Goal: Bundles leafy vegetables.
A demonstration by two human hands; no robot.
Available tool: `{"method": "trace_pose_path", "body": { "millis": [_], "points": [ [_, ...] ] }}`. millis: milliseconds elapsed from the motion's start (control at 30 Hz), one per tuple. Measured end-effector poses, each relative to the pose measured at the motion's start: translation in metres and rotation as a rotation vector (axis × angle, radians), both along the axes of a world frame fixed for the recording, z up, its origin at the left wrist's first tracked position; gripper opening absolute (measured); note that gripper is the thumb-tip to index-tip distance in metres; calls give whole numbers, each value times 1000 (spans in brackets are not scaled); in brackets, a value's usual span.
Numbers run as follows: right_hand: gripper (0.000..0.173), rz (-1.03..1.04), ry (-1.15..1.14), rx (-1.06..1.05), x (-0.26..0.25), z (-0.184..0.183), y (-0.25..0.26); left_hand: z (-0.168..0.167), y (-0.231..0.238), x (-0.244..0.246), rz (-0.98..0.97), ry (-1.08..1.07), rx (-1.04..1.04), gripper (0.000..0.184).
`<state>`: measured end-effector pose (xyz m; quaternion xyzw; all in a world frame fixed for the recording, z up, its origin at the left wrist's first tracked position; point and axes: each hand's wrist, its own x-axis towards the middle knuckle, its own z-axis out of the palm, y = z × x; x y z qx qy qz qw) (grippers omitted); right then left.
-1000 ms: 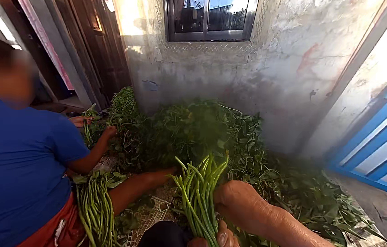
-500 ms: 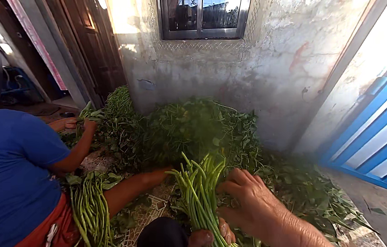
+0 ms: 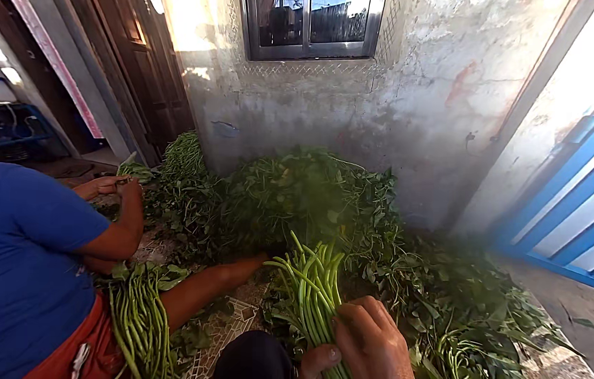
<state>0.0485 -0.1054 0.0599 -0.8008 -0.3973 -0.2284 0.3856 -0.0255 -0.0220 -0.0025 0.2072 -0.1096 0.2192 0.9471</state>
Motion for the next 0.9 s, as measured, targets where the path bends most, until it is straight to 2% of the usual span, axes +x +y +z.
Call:
{"method": "trace_pose_path", "body": {
  "millis": [100, 167, 267, 333, 400, 467, 600, 700, 800, 900],
  "points": [
    [12, 37, 38, 66, -1, -5, -3, -3, -1, 0, -17, -12, 12, 20],
    [11, 122, 163, 149, -3, -5, -6, -5, 0, -1, -14, -37, 29, 21],
    [13, 279, 609, 387, -3, 10, -13, -8, 3, -1, -38, -63, 54, 23],
    [19, 345, 931, 551, 9, 22, -23, -18, 10, 11, -184, -160, 45, 34],
    [24, 404, 1081, 588, 29, 25, -35, -21, 13, 19, -253, -214, 25, 46],
    [22, 431, 1083, 513, 41, 28, -47, -19, 15, 19, -276, -241, 21, 49],
    [24, 394, 903, 55, 43, 47, -61, -8, 20, 21, -309, -255, 66, 47],
    [14, 505, 745, -140, 37, 66, -64, 16, 33, 27, -325, -258, 178, 46],
    [16, 503, 535, -82, 27, 89, -67, 70, 58, 35, -300, -237, 398, 39],
    [14, 484, 430, 68, 17, 115, -66, 146, 77, 31, -161, -155, 722, 37]
  ]
}}
